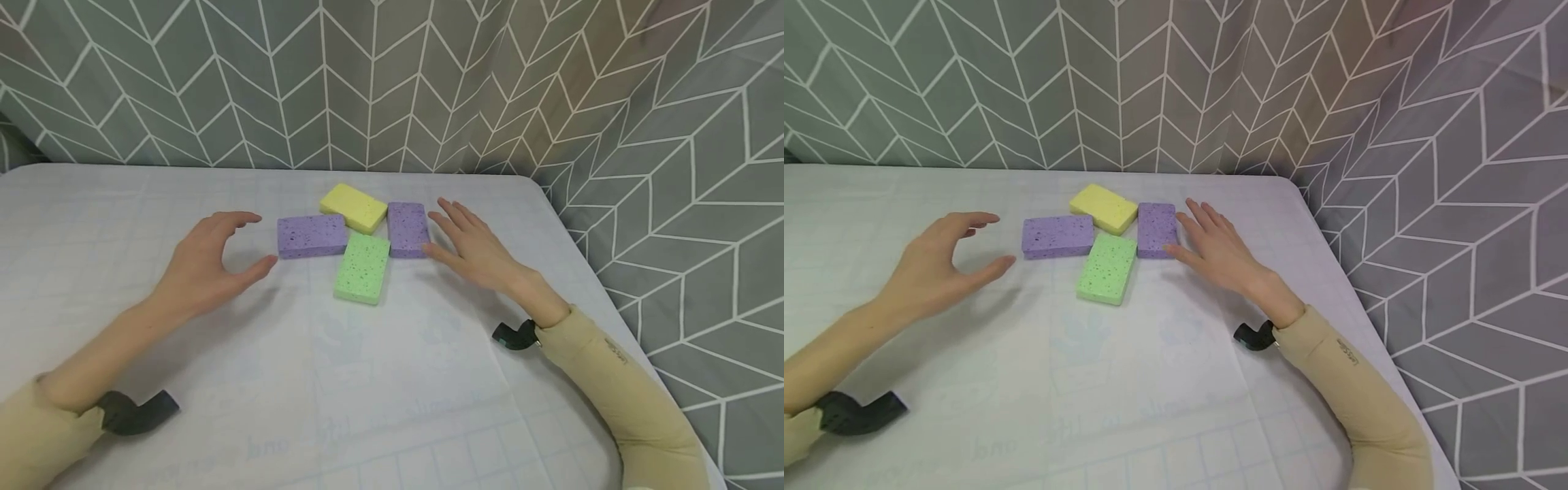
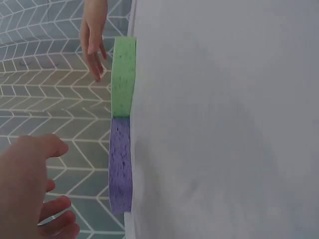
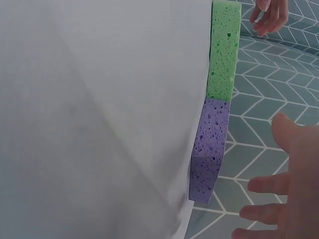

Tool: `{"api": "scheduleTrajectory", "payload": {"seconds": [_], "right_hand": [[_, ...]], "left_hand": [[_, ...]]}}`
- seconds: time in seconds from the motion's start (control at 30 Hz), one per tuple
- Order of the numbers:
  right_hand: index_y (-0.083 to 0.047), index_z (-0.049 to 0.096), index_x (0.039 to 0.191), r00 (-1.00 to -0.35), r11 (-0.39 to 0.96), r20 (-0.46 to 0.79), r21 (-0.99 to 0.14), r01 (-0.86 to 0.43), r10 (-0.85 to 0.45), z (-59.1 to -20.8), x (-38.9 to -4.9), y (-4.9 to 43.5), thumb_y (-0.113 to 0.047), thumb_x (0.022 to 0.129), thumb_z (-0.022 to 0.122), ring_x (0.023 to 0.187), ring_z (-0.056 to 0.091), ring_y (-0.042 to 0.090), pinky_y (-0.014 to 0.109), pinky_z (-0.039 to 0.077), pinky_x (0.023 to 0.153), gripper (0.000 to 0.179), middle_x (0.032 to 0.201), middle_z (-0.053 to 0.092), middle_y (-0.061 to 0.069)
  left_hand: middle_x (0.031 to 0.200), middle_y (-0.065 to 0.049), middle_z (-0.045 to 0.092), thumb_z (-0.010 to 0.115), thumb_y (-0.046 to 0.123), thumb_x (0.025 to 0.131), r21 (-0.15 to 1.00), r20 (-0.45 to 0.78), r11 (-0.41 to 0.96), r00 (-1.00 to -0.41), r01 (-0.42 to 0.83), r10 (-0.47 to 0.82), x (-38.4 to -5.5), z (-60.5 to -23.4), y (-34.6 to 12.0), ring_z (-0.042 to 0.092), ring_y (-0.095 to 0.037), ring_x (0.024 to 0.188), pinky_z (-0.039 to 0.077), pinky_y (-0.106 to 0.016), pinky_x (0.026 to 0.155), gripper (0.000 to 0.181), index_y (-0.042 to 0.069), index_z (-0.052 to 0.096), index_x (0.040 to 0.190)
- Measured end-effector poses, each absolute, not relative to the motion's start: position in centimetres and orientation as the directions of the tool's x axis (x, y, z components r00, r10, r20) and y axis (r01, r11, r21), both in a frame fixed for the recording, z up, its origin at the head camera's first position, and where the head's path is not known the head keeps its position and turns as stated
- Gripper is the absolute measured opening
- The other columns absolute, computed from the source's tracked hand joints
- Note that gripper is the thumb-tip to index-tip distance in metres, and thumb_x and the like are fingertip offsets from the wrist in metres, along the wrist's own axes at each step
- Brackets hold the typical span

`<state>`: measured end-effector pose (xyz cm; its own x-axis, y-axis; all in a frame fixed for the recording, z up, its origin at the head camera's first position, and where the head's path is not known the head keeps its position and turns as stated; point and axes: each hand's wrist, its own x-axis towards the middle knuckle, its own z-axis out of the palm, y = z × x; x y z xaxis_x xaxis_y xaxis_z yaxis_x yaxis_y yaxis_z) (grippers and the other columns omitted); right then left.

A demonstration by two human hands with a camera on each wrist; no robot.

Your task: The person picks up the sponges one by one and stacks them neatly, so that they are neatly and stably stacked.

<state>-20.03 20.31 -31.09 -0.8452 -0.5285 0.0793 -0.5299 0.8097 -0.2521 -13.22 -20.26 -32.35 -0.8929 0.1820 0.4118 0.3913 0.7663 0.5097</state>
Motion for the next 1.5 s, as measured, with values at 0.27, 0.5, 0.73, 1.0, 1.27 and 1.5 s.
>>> {"api": "scheduleTrajectory", "payload": {"seconds": [0.27,0.5,0.73,1.0,1.27,1.5], "right_hand": [[-0.003,0.051,0.144,-0.808,0.754,0.173,-0.294,-0.588,-0.563,-31.3,-20.1,19.1,-0.044,0.100,0.058,0.143,0.038,0.033,0.052,0.031,0.120,0.061,0.152,0.045,0.014],[-0.003,0.058,0.136,-0.777,0.712,0.258,-0.310,-0.630,-0.575,-31.5,-20.1,18.7,-0.039,0.098,0.062,0.135,0.047,0.030,0.049,0.036,0.117,0.052,0.144,0.055,0.013],[-0.001,0.062,0.131,-0.749,0.655,0.296,-0.365,-0.662,-0.592,-31.8,-20.0,18.3,-0.030,0.097,0.065,0.130,0.052,0.031,0.047,0.040,0.115,0.045,0.136,0.060,0.016],[0.001,0.064,0.126,-0.712,0.575,0.335,-0.427,-0.698,-0.617,-32.4,-19.8,18.0,-0.019,0.095,0.068,0.125,0.056,0.030,0.043,0.045,0.111,0.038,0.130,0.063,0.016],[0.000,0.066,0.122,-0.683,0.532,0.384,-0.433,-0.728,-0.622,-33.1,-19.7,17.8,-0.014,0.092,0.070,0.120,0.059,0.029,0.042,0.049,0.107,0.033,0.125,0.066,0.014],[0.001,0.068,0.118,-0.641,0.475,0.460,-0.433,-0.766,-0.614,-33.8,-19.8,17.7,-0.009,0.090,0.071,0.111,0.061,0.025,0.038,0.054,0.097,0.030,0.117,0.068,0.012]], "left_hand": [[0.119,-0.008,0.066,0.079,0.018,0.083,0.500,0.490,0.694,-0.830,0.517,0.266,-13.9,-33.7,-17.7,0.060,-0.029,0.115,0.051,-0.049,0.096,0.043,0.007,0.063,0.121],[0.114,-0.011,0.067,0.078,0.022,0.085,0.595,0.417,0.640,-0.867,0.486,0.272,-13.9,-34.2,-16.3,0.063,-0.028,0.103,0.054,-0.048,0.089,0.042,0.006,0.063,0.120],[0.118,-0.012,0.067,0.079,0.022,0.085,0.689,0.343,0.576,-0.898,0.440,0.274,-13.9,-35.0,-15.5,0.065,-0.030,0.109,0.055,-0.046,0.097,0.044,0.003,0.061,0.121],[0.123,-0.010,0.066,0.082,0.027,0.083,0.754,0.221,0.559,-0.935,0.345,0.278,-13.5,-35.4,-14.3,0.064,-0.026,0.115,0.053,-0.043,0.102,0.052,0.004,0.060,0.125],[0.127,-0.013,0.065,0.083,0.025,0.082,0.780,0.182,0.544,-0.944,0.308,0.274,-13.2,-35.7,-13.4,0.064,-0.029,0.117,0.053,-0.043,0.104,0.060,0.002,0.057,0.131],[0.131,-0.017,0.061,0.084,0.022,0.081,0.787,0.182,0.540,-0.948,0.299,0.260,-13.0,-35.9,-12.6,0.062,-0.031,0.119,0.052,-0.043,0.105,0.071,-0.004,0.050,0.138]]}}
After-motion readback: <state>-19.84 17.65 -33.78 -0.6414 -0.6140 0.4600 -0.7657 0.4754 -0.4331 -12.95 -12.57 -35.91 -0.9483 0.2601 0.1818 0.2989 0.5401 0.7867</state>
